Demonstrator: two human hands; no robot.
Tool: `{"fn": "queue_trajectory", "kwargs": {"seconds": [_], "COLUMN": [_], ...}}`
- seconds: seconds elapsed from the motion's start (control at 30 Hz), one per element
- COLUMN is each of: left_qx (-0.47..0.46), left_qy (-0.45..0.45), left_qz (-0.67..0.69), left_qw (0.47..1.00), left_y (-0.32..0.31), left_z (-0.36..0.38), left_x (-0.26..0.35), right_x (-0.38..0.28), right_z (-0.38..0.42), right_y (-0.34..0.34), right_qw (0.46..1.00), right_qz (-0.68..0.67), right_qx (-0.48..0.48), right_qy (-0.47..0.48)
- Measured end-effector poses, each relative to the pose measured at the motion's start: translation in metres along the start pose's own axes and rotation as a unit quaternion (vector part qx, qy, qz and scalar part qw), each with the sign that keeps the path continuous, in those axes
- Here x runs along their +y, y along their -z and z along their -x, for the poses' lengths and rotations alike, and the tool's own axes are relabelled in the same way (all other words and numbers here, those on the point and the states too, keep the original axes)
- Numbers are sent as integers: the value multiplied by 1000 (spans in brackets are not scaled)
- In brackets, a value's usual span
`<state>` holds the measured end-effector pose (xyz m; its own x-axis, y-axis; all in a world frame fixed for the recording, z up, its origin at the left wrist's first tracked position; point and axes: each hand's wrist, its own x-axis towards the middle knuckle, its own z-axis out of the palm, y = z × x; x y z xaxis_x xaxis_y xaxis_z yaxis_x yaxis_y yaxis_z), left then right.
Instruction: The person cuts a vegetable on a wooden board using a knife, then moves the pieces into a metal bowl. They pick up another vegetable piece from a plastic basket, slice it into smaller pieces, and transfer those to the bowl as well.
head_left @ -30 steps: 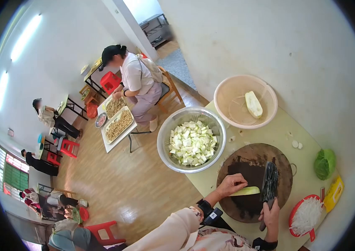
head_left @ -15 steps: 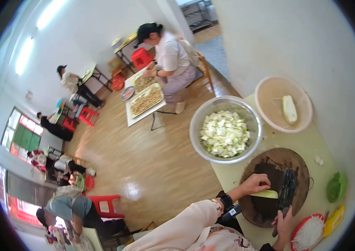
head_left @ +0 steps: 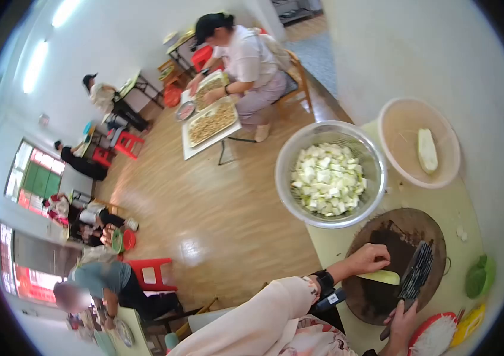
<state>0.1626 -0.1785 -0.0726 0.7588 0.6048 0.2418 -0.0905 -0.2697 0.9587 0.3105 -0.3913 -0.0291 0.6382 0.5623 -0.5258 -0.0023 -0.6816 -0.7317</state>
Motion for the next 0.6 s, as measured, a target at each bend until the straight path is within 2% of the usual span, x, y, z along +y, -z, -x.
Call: {"fn": "queue_trajectory", "kwargs": {"seconds": [0.17,0.27,0.33,0.43,0.57,0.6], "left_qx": [-1,3,5,3,-3,-29], "left_qy": [-10,-25,-37,-32,-46,-16], "left_qz": [-28,-29,-43,-27,-22,-17], "left_qw": [1000,999,998,999,999,999], "left_y": [0,0,0,0,-1,2], "left_z": [1,-1,0,0,1,1], "left_x": [1,3,6,4,1,6], "right_x": [19,15,16,16,20,24], "right_z": [5,8,7,6,8,8], "right_y": [-19,-19,-15,-11,-12,-12], "right_qw": [998,999,999,998,999,999], "right_qz": [-30,11,-4,-48,-7,10], "right_qx": [39,29,13,31,28,31], "right_qy": [39,15,48,3,17,26]}}
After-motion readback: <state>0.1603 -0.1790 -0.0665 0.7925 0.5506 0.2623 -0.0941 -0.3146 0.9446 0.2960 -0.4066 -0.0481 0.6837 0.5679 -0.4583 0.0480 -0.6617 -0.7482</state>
